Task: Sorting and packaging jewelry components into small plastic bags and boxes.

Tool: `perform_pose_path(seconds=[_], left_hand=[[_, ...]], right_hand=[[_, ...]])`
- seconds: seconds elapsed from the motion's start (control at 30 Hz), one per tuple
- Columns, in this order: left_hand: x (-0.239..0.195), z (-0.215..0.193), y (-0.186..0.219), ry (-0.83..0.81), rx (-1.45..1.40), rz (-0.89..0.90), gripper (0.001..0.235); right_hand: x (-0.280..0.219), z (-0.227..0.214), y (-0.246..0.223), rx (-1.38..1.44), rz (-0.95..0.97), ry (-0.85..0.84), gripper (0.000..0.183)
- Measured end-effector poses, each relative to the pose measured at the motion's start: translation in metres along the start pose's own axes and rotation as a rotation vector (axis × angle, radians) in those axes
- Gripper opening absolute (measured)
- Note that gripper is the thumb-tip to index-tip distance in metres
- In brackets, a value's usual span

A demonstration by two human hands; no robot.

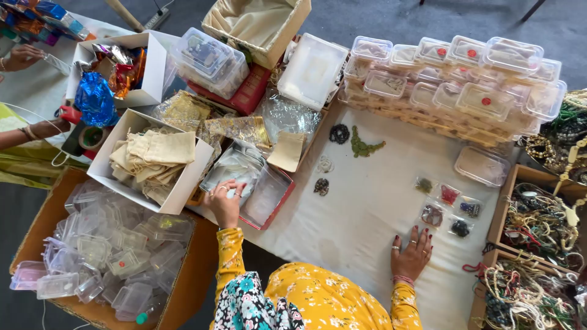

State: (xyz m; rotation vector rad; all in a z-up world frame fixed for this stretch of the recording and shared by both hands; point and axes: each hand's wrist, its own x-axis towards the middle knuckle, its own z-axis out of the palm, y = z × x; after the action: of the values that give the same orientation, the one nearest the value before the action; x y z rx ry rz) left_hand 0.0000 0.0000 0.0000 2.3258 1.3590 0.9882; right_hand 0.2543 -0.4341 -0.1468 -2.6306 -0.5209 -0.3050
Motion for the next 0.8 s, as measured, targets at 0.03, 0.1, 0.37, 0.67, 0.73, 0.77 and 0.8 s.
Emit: perform_pose_path(seconds=[0.03, 0.1, 0.37, 0.67, 0.73, 0.77, 0.8], left_hand=[[-0.002, 0.005, 0.001, 0.001, -0.002, 0.005, 0.012], [-0.008, 0.014, 0.004, 0.02, -0.686, -0.197, 0.008], [-0.066, 0.07, 0.137, -0.514, -1.478, -0.68, 0.028], [-0.144, 0.12, 0.174, -0.954, -1.368, -0.65, 0.04], [-0.156, 0.128, 0.16, -0.958, -1.321, -0.671, 0.041], [-0.159, 0.133, 0.155, -0.97, -1.296, -0.7, 0.04], [-0.162, 0.138, 0.15, -0.982, -1.271, -0.728, 0.04]], right_hand=[[0.001, 0.002, 0.001, 0.001, 0.003, 0.004, 0.064], [0.0, 0.006, 0.004, 0.005, 0.029, -0.004, 0.065], [0.035, 0.004, -0.068, 0.959, 0.391, -0.416, 0.052], [0.024, -0.031, -0.105, 1.818, 0.593, -0.667, 0.037], [0.018, -0.03, -0.095, 1.761, 0.658, -0.643, 0.028], [0.017, -0.028, -0.091, 1.667, 0.696, -0.637, 0.027], [0.015, -0.025, -0.087, 1.573, 0.732, -0.63, 0.026]])
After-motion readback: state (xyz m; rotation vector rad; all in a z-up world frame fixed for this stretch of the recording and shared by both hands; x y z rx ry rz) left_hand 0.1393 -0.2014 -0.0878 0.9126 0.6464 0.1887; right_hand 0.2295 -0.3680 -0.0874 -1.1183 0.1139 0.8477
